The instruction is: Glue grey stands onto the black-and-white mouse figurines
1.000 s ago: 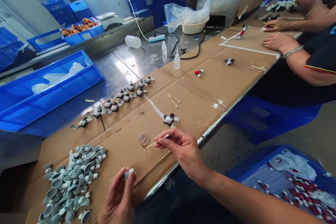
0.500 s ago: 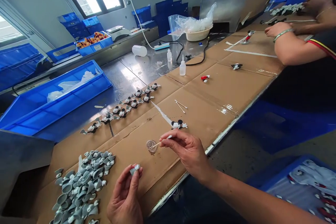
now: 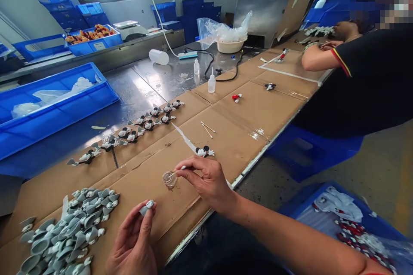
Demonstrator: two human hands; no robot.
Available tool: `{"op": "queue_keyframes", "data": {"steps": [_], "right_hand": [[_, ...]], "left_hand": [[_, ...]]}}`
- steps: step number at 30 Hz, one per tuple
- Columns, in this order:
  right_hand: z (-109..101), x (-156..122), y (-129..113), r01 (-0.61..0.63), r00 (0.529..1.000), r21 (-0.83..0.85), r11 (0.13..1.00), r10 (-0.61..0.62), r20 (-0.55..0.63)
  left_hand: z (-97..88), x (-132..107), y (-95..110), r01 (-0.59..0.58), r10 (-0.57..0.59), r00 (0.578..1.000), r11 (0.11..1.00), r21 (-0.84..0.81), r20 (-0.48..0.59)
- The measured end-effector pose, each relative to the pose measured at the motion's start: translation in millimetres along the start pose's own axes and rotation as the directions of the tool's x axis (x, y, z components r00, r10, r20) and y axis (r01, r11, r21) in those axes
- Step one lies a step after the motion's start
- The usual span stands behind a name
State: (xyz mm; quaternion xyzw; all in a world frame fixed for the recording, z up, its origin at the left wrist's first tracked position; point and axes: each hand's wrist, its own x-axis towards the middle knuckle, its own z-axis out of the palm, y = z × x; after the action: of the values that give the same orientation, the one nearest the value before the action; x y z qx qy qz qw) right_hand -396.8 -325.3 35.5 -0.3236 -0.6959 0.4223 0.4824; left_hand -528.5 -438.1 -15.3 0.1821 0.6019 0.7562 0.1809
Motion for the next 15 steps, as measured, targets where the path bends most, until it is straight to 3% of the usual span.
{"op": "queue_keyframes", "data": {"steps": [6, 15], "right_hand": [[2.6, 3.6, 2.1, 0.149, 0.988, -0.070, 0.986, -0.146, 0.050], [9.8, 5.5, 7.4, 0.136, 0.989, -0.107, 0.985, -0.129, 0.074]], "left_hand": [[0.1, -0.6, 2.2, 0.029, -0.029, 1.000, 0.999, 0.017, 0.005], [-1.4, -1.9, 3.0, 0.030, -0.030, 0.999, 1.000, 0.007, 0.023]]}}
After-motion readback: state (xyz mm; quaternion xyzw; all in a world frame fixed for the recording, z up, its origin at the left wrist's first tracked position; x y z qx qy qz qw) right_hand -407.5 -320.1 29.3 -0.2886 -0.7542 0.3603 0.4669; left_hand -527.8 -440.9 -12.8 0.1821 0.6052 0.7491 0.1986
